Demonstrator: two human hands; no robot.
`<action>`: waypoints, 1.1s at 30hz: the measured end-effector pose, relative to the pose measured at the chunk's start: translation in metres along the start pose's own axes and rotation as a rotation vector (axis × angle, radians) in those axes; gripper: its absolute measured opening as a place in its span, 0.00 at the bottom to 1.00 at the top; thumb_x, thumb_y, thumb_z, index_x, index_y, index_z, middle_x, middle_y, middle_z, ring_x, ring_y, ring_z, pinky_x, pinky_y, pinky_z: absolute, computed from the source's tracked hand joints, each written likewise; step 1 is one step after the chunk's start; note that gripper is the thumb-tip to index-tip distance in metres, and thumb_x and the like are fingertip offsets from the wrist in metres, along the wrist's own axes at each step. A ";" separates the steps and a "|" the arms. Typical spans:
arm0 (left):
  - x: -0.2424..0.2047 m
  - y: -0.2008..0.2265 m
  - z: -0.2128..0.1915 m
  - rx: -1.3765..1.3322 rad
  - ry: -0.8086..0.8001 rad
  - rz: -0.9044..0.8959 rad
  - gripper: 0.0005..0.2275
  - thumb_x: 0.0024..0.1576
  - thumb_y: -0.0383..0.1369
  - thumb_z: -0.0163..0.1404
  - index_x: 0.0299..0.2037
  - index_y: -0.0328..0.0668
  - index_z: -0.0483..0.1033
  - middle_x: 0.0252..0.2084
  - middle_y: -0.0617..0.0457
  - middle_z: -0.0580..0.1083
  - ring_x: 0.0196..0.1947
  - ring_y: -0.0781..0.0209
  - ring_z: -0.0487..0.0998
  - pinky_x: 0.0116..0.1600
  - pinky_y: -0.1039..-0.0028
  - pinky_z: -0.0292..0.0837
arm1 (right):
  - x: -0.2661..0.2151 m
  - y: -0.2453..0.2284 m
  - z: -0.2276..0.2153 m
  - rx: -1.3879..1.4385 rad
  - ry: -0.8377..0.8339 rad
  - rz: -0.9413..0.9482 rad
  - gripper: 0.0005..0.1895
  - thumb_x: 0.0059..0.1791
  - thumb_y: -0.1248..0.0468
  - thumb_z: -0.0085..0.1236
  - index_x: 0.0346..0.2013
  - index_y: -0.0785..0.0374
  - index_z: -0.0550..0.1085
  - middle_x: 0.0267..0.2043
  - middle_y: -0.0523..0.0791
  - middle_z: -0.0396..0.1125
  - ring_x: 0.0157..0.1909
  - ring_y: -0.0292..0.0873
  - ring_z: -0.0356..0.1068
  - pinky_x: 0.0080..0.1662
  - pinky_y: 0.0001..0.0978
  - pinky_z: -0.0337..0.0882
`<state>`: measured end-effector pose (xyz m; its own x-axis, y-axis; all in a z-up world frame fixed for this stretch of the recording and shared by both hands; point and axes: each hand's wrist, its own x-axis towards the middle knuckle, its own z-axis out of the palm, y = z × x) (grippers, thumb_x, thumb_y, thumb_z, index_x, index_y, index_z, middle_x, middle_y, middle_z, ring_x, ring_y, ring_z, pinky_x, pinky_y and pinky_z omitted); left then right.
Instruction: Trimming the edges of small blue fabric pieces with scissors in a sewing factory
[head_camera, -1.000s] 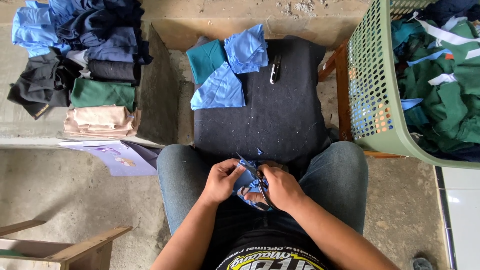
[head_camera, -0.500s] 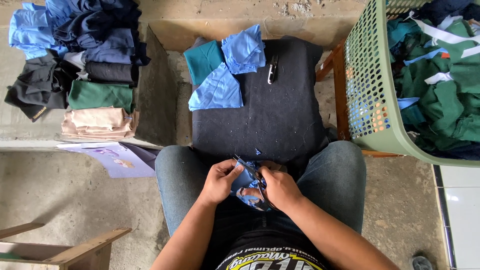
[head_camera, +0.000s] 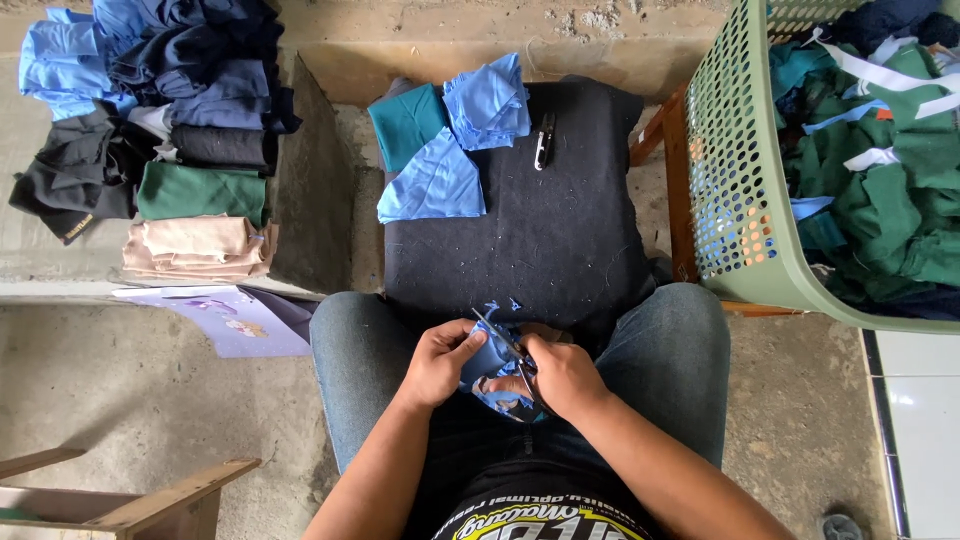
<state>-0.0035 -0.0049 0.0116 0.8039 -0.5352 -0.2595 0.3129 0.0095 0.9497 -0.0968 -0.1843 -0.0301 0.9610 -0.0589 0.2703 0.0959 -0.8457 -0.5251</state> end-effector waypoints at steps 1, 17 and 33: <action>0.000 0.000 -0.001 0.000 0.002 0.000 0.06 0.59 0.25 0.54 0.33 0.33 0.83 0.22 0.48 0.76 0.24 0.65 0.72 0.31 0.78 0.68 | 0.003 -0.003 -0.007 0.000 -0.001 -0.001 0.34 0.40 0.26 0.59 0.34 0.52 0.73 0.15 0.41 0.69 0.23 0.43 0.76 0.28 0.32 0.74; -0.001 0.004 -0.002 0.034 -0.025 0.090 0.04 0.57 0.24 0.57 0.32 0.32 0.83 0.22 0.46 0.75 0.22 0.65 0.70 0.29 0.77 0.67 | 0.010 -0.011 -0.036 0.128 -0.295 0.072 0.49 0.34 0.22 0.62 0.47 0.61 0.71 0.33 0.51 0.73 0.41 0.54 0.77 0.43 0.41 0.77; -0.004 0.018 0.001 0.110 -0.023 0.123 0.06 0.61 0.27 0.52 0.36 0.35 0.82 0.22 0.50 0.73 0.24 0.64 0.71 0.32 0.76 0.68 | 0.016 -0.003 -0.020 0.860 -0.210 0.444 0.41 0.27 0.53 0.85 0.48 0.52 0.70 0.54 0.46 0.77 0.54 0.39 0.75 0.57 0.29 0.71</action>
<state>-0.0019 -0.0037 0.0299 0.8207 -0.5547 -0.1372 0.1544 -0.0160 0.9879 -0.0869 -0.1933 -0.0085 0.9739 -0.1113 -0.1976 -0.2081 -0.0914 -0.9738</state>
